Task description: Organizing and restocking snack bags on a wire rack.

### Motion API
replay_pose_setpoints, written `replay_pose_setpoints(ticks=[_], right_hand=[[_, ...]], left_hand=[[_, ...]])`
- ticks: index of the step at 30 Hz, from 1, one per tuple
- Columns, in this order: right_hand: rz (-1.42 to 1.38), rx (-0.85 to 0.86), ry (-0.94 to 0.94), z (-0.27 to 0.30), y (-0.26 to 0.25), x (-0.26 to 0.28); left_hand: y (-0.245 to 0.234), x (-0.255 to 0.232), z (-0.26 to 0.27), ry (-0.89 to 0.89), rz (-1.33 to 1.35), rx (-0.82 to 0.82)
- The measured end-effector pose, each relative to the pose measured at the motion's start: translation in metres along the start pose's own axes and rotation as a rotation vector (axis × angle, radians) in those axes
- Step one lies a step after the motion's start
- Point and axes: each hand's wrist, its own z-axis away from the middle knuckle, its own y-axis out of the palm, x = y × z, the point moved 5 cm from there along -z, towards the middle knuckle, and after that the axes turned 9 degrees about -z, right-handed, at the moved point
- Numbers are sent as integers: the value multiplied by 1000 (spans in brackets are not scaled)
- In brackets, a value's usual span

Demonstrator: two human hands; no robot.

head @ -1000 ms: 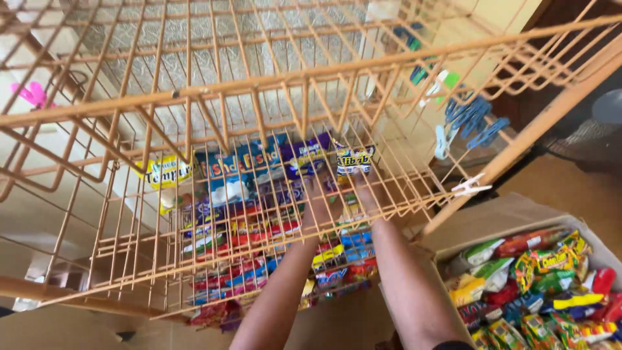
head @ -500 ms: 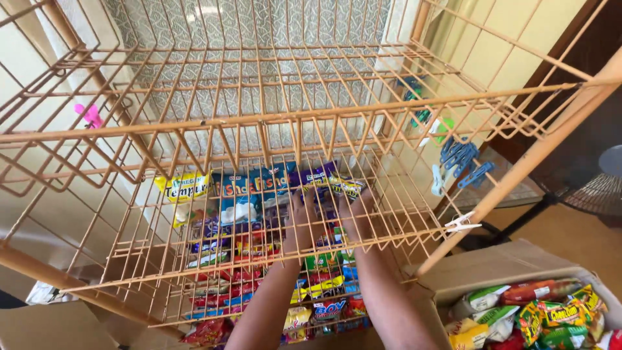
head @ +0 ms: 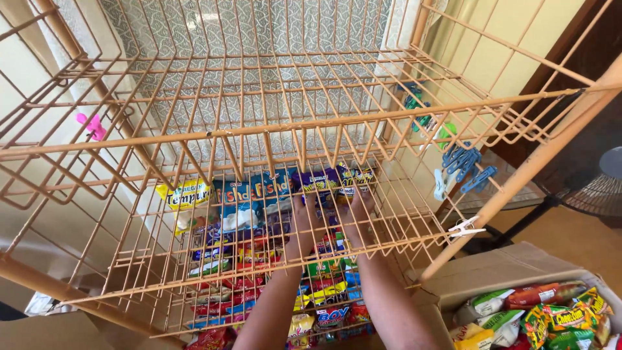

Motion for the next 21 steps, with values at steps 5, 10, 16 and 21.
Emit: replay_pose_setpoints(ticks=[5,10,16,21], right_hand=[[-33,46,52,0,7,-15],[-4,119,114,5,3,-17],[21,115,157,6,-2,1],[64,86,27,9,2,1]], left_hand=[[14,16,5,19,2,59],[17,27,17,122,-74,169],[-56,15,24,-101,-139,314],[-92,55,44,-526,-352,496]])
